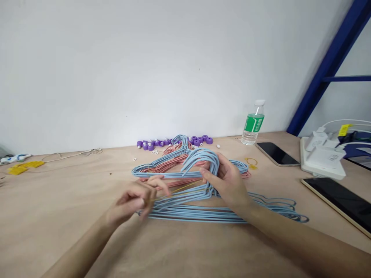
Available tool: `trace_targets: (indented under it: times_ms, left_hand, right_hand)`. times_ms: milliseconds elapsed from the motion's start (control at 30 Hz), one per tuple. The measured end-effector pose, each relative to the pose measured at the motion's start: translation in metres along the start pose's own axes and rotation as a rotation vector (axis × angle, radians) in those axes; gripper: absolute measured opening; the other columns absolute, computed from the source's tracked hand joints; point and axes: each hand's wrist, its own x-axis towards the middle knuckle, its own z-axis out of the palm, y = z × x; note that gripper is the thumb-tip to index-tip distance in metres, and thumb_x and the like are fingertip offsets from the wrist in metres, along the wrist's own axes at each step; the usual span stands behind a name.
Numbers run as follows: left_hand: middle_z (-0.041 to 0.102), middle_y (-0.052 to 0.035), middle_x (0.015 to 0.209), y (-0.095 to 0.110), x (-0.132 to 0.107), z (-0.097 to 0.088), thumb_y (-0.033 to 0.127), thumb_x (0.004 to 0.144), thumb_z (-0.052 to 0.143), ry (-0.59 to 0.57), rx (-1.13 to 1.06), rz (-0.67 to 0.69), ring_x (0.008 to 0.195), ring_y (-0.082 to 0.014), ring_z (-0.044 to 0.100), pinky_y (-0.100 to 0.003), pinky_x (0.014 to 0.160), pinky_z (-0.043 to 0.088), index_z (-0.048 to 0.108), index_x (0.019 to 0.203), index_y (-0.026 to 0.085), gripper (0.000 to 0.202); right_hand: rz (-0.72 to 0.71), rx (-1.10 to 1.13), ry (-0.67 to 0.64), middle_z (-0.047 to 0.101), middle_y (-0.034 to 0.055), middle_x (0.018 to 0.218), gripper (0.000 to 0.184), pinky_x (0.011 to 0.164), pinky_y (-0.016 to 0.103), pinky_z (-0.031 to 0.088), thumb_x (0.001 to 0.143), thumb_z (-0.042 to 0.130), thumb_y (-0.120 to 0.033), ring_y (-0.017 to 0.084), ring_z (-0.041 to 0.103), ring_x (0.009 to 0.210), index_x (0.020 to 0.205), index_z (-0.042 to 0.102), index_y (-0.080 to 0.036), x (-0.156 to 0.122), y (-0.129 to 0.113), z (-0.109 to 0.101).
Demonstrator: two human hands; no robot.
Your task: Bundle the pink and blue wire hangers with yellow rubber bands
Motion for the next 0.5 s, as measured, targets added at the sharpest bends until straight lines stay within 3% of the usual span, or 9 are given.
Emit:
trace_targets:
  times_ms: [67, 100, 167, 200, 300, 367, 433, 500]
  left_hand:
    - [0.033, 0.0084, 0.031, -0.012, -0.003, 0.017, 0.019, 0.083, 0.049, 0.375, -0.616, -0.033, 0.035, -0.0053, 0.04, -0.021, 0.071, 0.048, 0.046, 0.046, 0.017, 0.037]
    - [0.033, 0.0089, 0.031, -0.015, -0.001, 0.025, 0.012, 0.086, 0.04, 0.535, -0.862, -0.078, 0.031, -0.0033, 0.036, -0.016, 0.06, 0.048, 0.049, 0.05, 0.016, 0.037]
    - [0.049, 0.0063, 0.041, -0.016, 0.008, 0.038, 0.004, 0.089, 0.022, 0.754, -1.189, -0.16, 0.027, -0.0006, 0.034, -0.01, 0.045, 0.044, 0.057, 0.068, 0.011, 0.041]
    - [0.058, 0.003, 0.052, -0.013, 0.014, 0.043, 0.003, 0.089, 0.016, 0.809, -1.29, -0.174, 0.028, 0.0005, 0.037, -0.008, 0.042, 0.042, 0.058, 0.082, 0.01, 0.043]
    - [0.065, -0.0075, 0.082, -0.005, 0.03, 0.051, 0.002, 0.09, 0.011, 0.836, -1.406, -0.159, 0.033, 0.003, 0.043, -0.004, 0.035, 0.037, 0.047, 0.115, 0.01, 0.045]
    - [0.065, -0.0092, 0.083, -0.002, 0.038, 0.055, 0.004, 0.091, 0.014, 0.822, -1.337, -0.22, 0.037, 0.0014, 0.049, -0.004, 0.034, 0.036, 0.043, 0.119, 0.008, 0.041]
    - [0.064, -0.011, 0.081, -0.005, 0.042, 0.059, 0.016, 0.093, 0.024, 0.759, -1.226, -0.298, 0.055, -0.0061, 0.061, -0.01, 0.048, 0.048, 0.049, 0.112, 0.005, 0.033]
    - [0.064, -0.0144, 0.086, -0.011, 0.042, 0.064, 0.035, 0.089, 0.04, 0.616, -1.147, -0.283, 0.083, -0.0178, 0.064, -0.023, 0.073, 0.054, 0.056, 0.098, 0.004, 0.036]
  right_hand:
    - [-0.027, -0.013, 0.015, 0.045, -0.0063, 0.055, 0.018, 0.043, 0.019, 0.042, 0.064, 0.061, -0.029, 0.007, 0.045, 0.045, 0.068, 0.045, -0.02, 0.0, 0.004, -0.001]
    - [-0.03, -0.017, 0.014, 0.046, -0.0061, 0.056, 0.019, 0.043, 0.019, 0.043, 0.063, 0.061, -0.029, 0.007, 0.045, 0.046, 0.068, 0.045, -0.02, -0.001, 0.005, -0.001]
    - [-0.032, -0.008, 0.005, 0.046, -0.0062, 0.056, 0.019, 0.044, 0.019, 0.044, 0.063, 0.062, -0.029, 0.007, 0.045, 0.047, 0.069, 0.046, -0.021, -0.002, 0.004, -0.001]
    - [-0.028, -0.001, -0.003, 0.047, -0.0063, 0.057, 0.019, 0.045, 0.019, 0.044, 0.063, 0.062, -0.028, 0.007, 0.045, 0.047, 0.07, 0.046, -0.021, -0.003, 0.002, 0.0]
    - [-0.016, 0.019, -0.031, 0.048, -0.0062, 0.059, 0.019, 0.048, 0.02, 0.045, 0.063, 0.062, -0.024, 0.007, 0.046, 0.05, 0.075, 0.048, -0.021, -0.005, -0.005, 0.001]
    - [-0.014, 0.029, -0.047, 0.05, -0.0059, 0.06, 0.018, 0.05, 0.02, 0.046, 0.063, 0.062, -0.022, 0.008, 0.048, 0.051, 0.076, 0.049, -0.02, -0.006, -0.008, 0.001]
    - [-0.025, 0.04, -0.055, 0.051, -0.0054, 0.061, 0.017, 0.051, 0.02, 0.046, 0.064, 0.061, -0.02, 0.008, 0.049, 0.053, 0.075, 0.049, -0.02, -0.006, -0.01, 0.001]
    - [-0.041, 0.04, -0.057, 0.054, -0.0045, 0.064, 0.015, 0.054, 0.02, 0.047, 0.064, 0.06, -0.018, 0.009, 0.052, 0.056, 0.074, 0.048, -0.02, -0.007, -0.011, 0.002]
